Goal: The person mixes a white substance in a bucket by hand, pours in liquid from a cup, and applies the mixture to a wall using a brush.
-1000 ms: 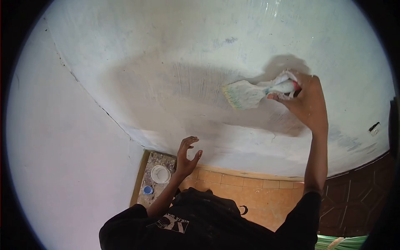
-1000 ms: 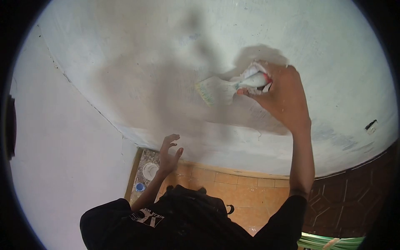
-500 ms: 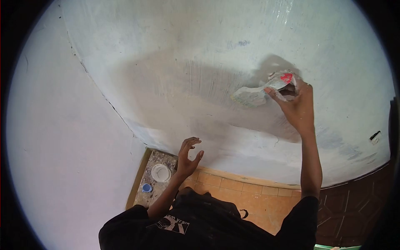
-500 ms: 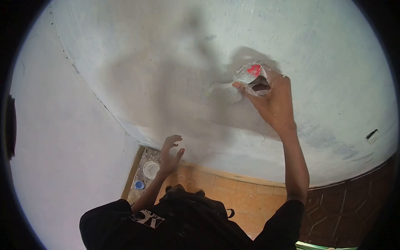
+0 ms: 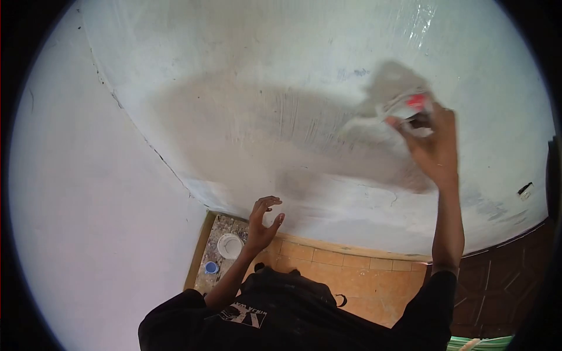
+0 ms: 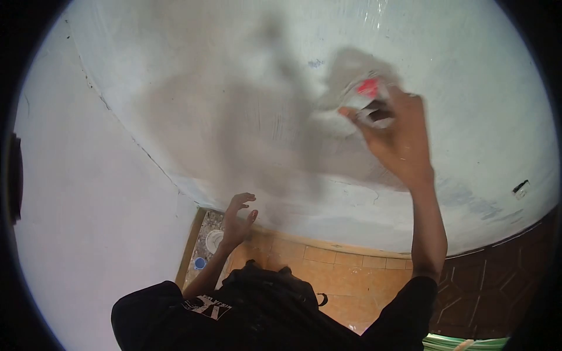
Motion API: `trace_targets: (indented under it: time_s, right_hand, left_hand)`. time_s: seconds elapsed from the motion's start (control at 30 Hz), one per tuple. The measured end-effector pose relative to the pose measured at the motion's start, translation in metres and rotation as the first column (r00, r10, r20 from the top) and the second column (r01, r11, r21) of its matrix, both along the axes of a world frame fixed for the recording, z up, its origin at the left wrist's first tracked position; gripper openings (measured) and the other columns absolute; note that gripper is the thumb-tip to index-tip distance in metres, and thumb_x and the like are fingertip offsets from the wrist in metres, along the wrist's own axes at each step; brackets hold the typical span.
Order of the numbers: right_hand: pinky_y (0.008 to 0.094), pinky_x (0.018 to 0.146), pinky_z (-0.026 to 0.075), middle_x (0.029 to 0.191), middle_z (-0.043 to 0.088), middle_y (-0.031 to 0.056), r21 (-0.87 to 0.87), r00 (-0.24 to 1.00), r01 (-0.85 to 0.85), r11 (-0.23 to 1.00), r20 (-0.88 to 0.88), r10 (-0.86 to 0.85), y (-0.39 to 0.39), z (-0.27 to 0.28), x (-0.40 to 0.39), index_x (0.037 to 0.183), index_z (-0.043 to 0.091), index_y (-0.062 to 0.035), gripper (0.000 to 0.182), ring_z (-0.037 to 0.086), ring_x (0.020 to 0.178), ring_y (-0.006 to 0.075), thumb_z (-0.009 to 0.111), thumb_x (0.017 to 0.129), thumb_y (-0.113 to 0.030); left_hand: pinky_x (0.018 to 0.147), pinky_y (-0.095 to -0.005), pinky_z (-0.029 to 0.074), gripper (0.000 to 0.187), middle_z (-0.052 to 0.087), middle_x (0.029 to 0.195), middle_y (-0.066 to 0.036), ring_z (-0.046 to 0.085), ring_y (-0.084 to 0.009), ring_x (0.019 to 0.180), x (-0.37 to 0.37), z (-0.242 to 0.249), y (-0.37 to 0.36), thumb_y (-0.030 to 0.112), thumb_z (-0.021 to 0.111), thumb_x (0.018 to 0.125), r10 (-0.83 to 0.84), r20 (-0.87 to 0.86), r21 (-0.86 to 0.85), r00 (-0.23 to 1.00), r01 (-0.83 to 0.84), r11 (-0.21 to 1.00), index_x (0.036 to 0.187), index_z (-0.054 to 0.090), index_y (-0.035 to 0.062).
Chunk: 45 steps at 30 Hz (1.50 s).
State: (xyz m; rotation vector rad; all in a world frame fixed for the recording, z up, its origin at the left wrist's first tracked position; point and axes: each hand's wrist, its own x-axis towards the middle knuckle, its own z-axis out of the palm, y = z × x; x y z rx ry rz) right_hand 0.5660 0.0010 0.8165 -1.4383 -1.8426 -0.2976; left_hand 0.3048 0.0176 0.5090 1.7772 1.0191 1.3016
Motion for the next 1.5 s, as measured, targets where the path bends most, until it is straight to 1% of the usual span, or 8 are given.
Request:
trace_targets:
  time_s: [0.13, 0.4, 0.6, 0.73, 0.8, 1.13, 1.3, 1.5]
  right_hand:
    - [0.0281, 0.062, 0.056, 0.083, 0.071, 0.0113, 0.244, 0.999, 0.006, 0.97, -0.047, 0.005, -0.021, 0.038, -0.011, 0.096, 0.066, -0.002, 0.029, 0.068, 0.068, 0.0162, 0.08, 0.074, -0.015]
    - [0.0254, 0.065, 0.055, 0.078, 0.069, 0.0126, -0.15, 0.999, 0.045, 0.988, 0.028, -0.042, 0.009, -0.038, -0.016, 0.096, 0.063, 0.0026, 0.034, 0.068, 0.067, 0.0181, 0.081, 0.074, -0.016]
    - [0.0267, 0.067, 0.054, 0.083, 0.071, 0.0073, 0.332, 0.976, 0.172, 0.927, -0.182, -0.116, -0.026, 0.028, -0.021, 0.096, 0.067, -0.0039, 0.022, 0.069, 0.074, 0.0155, 0.076, 0.078, -0.012]
    - [0.0263, 0.063, 0.053, 0.079, 0.069, 0.0105, 0.214, 0.954, 0.197, 0.957, 0.182, -0.238, -0.026, -0.01, -0.016, 0.097, 0.064, -0.0012, 0.03, 0.067, 0.066, 0.0179, 0.08, 0.075, -0.014]
    - [0.0269, 0.061, 0.052, 0.076, 0.067, 0.0128, -0.154, 0.999, 0.02, 0.988, -0.047, -0.027, -0.006, -0.041, -0.032, 0.096, 0.063, 0.0002, 0.032, 0.066, 0.063, 0.0193, 0.08, 0.073, -0.014]
    - [0.0246, 0.058, 0.052, 0.073, 0.068, 0.0106, 0.37, 0.968, 0.098, 0.924, -0.251, -0.002, -0.01, 0.028, -0.046, 0.092, 0.064, 0.0027, 0.029, 0.065, 0.058, 0.0142, 0.08, 0.074, -0.012]
    - [0.0252, 0.059, 0.05, 0.07, 0.063, 0.0108, -0.067, 0.99, -0.086, 0.994, -0.121, 0.077, 0.018, -0.037, -0.059, 0.1, 0.061, 0.0035, 0.039, 0.059, 0.058, 0.0146, 0.082, 0.071, -0.013]
    - [0.0267, 0.059, 0.054, 0.081, 0.07, 0.0098, 0.206, 0.996, 0.08, 0.975, -0.046, -0.072, 0.012, 0.009, -0.059, 0.097, 0.064, 0.0002, 0.029, 0.067, 0.067, 0.015, 0.078, 0.075, -0.011]
  left_hand:
    - [0.084, -0.0355, 0.047, 0.032, 0.058, 0.117, -0.011, 0.055, -0.0252, 0.11, -0.006, 0.004, 0.015, 0.004, 0.068, 0.08, -0.056, -0.015, 0.014, 0.998, 0.057, 0.998, 0.111, 0.06, 0.0073]
    - [0.084, -0.0354, 0.047, 0.031, 0.059, 0.116, -0.01, 0.056, -0.0254, 0.109, -0.011, 0.0, 0.026, 0.005, 0.068, 0.08, -0.113, 0.0, 0.004, 0.994, 0.113, 0.994, 0.11, 0.059, 0.0073]
    - [0.084, -0.0352, 0.047, 0.031, 0.059, 0.115, -0.01, 0.056, -0.0249, 0.108, -0.012, -0.007, 0.031, 0.004, 0.068, 0.08, -0.156, 0.003, -0.003, 0.988, 0.156, 0.988, 0.11, 0.059, 0.0073]
    - [0.083, -0.0348, 0.047, 0.031, 0.059, 0.115, -0.01, 0.056, -0.0246, 0.108, -0.015, -0.004, 0.036, 0.004, 0.068, 0.08, -0.168, 0.017, 0.015, 0.986, 0.168, 0.986, 0.11, 0.059, 0.0074]
    - [0.083, -0.0347, 0.047, 0.031, 0.059, 0.115, -0.01, 0.056, -0.0245, 0.108, -0.017, -0.006, 0.039, 0.004, 0.069, 0.08, -0.164, 0.025, 0.012, 0.986, 0.163, 0.987, 0.109, 0.06, 0.0076]
    - [0.083, -0.035, 0.048, 0.031, 0.059, 0.114, -0.009, 0.056, -0.0247, 0.108, -0.021, -0.007, 0.042, 0.005, 0.069, 0.08, -0.175, 0.006, 0.013, 0.985, 0.174, 0.985, 0.11, 0.06, 0.0078]
    - [0.083, -0.0354, 0.048, 0.031, 0.059, 0.114, -0.009, 0.056, -0.0247, 0.107, -0.023, -0.007, 0.044, 0.005, 0.069, 0.08, -0.157, 0.029, 0.012, 0.987, 0.156, 0.988, 0.109, 0.06, 0.008]
    - [0.083, -0.0355, 0.048, 0.031, 0.06, 0.113, -0.009, 0.056, -0.0248, 0.107, -0.033, -0.009, 0.048, 0.005, 0.069, 0.08, -0.134, 0.009, -0.012, 0.991, 0.134, 0.991, 0.109, 0.06, 0.0083]
